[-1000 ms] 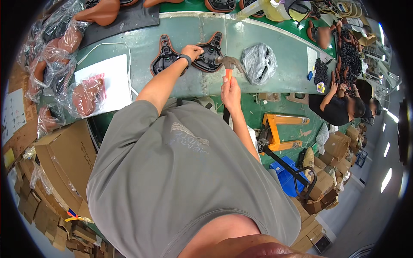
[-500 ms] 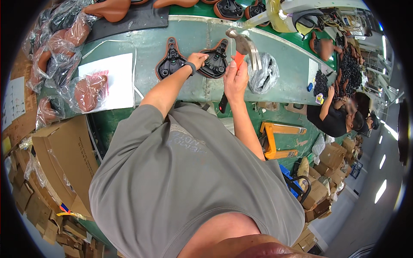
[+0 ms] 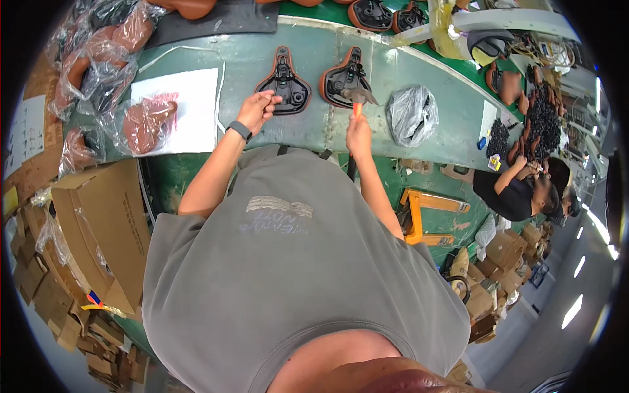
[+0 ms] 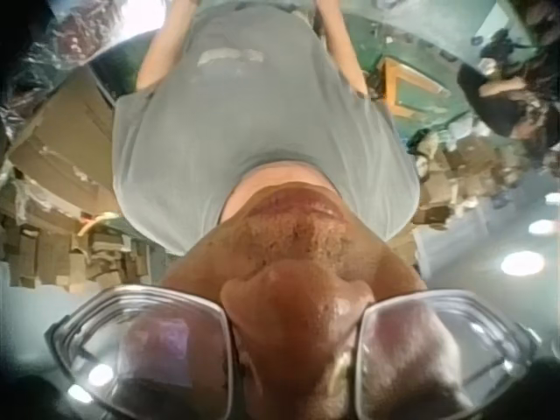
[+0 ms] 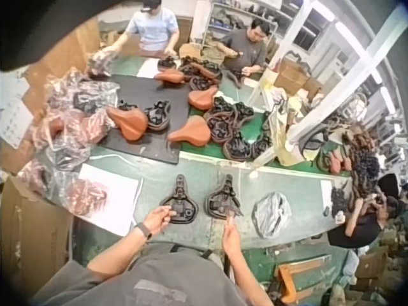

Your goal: Assembling bicycle seats by hammering components together on a workshop bench.

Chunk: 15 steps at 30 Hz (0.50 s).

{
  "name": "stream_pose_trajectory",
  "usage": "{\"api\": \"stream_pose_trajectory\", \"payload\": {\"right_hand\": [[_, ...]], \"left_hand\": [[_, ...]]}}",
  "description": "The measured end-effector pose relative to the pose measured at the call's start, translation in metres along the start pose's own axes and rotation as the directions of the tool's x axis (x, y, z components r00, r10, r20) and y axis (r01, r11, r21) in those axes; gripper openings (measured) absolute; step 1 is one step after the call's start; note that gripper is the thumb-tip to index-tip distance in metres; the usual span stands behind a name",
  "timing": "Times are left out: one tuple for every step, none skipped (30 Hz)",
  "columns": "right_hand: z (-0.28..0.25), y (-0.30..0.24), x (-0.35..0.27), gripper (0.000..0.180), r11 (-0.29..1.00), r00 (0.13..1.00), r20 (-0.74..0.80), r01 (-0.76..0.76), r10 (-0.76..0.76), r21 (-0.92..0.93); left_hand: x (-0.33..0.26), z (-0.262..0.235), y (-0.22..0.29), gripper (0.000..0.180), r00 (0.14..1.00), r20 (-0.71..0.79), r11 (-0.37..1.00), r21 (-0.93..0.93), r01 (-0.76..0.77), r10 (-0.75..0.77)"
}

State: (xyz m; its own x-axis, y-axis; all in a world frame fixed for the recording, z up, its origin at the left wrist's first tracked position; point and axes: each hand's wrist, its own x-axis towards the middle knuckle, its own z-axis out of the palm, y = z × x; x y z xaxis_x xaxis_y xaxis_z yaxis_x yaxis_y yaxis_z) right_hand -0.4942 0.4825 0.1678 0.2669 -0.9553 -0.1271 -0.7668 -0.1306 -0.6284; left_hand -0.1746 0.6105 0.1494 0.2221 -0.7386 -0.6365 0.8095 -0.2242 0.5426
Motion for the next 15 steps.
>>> {"api": "stream_pose_trajectory", "payload": {"right_hand": [[-0.005, 0.009, -0.005, 0.032, 1.000, 1.000, 0.011, 0.005, -0.005, -0.003], [-0.012, 0.018, -0.011, 0.032, 1.000, 0.999, 0.037, -0.007, 0.007, 0.008], [-0.015, 0.019, -0.015, 0.033, 1.000, 0.998, 0.064, -0.014, 0.013, 0.022], [-0.016, 0.020, -0.022, 0.033, 1.000, 0.997, 0.072, -0.010, 0.009, 0.021], [-0.018, 0.019, -0.029, 0.034, 0.993, 0.991, 0.125, -0.067, 0.055, 0.094], [-0.022, 0.015, -0.036, 0.034, 0.979, 0.978, 0.183, -0.127, 0.096, 0.162], [-0.024, 0.010, -0.042, 0.034, 0.979, 0.978, 0.186, -0.126, 0.095, 0.160], [-0.028, -0.004, -0.047, 0.033, 0.976, 0.962, 0.242, -0.165, 0.127, 0.143], [-0.028, -0.014, -0.051, 0.033, 0.971, 0.942, 0.297, -0.202, 0.158, 0.125], [-0.023, -0.013, -0.054, 0.033, 0.973, 0.941, 0.304, -0.195, 0.151, 0.122], [-0.020, -0.015, -0.056, 0.033, 0.979, 0.944, 0.300, -0.177, 0.139, 0.104], [-0.018, -0.016, -0.059, 0.033, 0.984, 0.946, 0.298, -0.158, 0.126, 0.087], [-0.019, -0.016, -0.062, 0.033, 0.993, 0.957, 0.278, -0.105, 0.086, 0.054], [-0.021, -0.023, -0.064, 0.033, 0.992, 0.959, 0.269, -0.112, 0.094, 0.053], [-0.023, -0.029, -0.066, 0.033, 0.995, 0.961, 0.268, -0.081, 0.062, 0.059]], "left_hand": [[-0.007, -0.006, -0.005, 0.025, 0.996, 0.041, 0.997, -0.016, 0.077, -0.077], [-0.011, -0.010, -0.014, 0.025, 0.996, 0.033, 0.997, -0.024, 0.079, -0.079], [-0.010, -0.014, -0.023, 0.027, 0.989, 0.058, 0.990, 0.032, 0.136, -0.138], [-0.007, -0.016, -0.032, 0.030, 0.976, 0.084, 0.977, 0.092, 0.192, -0.200], [-0.001, -0.013, -0.039, 0.035, 0.976, 0.025, 0.952, 0.228, 0.206, -0.217], [0.008, -0.008, -0.049, 0.035, 0.976, 0.022, 0.953, 0.222, 0.205, -0.216], [0.019, -0.001, -0.056, 0.036, 0.995, -0.005, 0.920, 0.381, 0.093, -0.099], [0.032, 0.004, -0.067, 0.038, 1.000, -0.012, 0.848, 0.530, -0.012, 0.021], [0.047, 0.006, -0.078, 0.038, 1.000, -0.015, 0.850, 0.526, -0.012, 0.023], [0.062, 0.006, -0.089, 0.038, 0.973, 0.016, 0.766, 0.613, -0.193, 0.232], [0.071, 0.015, -0.091, 0.039, 0.906, 0.088, 0.633, 0.688, -0.356, 0.415], [0.078, 0.018, -0.091, 0.039, 0.907, 0.099, 0.632, 0.686, -0.361, 0.410], [0.084, 0.021, -0.091, 0.037, 0.923, 0.119, 0.582, 0.744, -0.327, 0.366], [0.087, 0.025, -0.091, 0.036, 0.939, 0.136, 0.525, 0.799, -0.293, 0.317], [0.088, 0.025, -0.089, 0.034, 0.934, 0.161, 0.506, 0.805, -0.311, 0.318]]}}
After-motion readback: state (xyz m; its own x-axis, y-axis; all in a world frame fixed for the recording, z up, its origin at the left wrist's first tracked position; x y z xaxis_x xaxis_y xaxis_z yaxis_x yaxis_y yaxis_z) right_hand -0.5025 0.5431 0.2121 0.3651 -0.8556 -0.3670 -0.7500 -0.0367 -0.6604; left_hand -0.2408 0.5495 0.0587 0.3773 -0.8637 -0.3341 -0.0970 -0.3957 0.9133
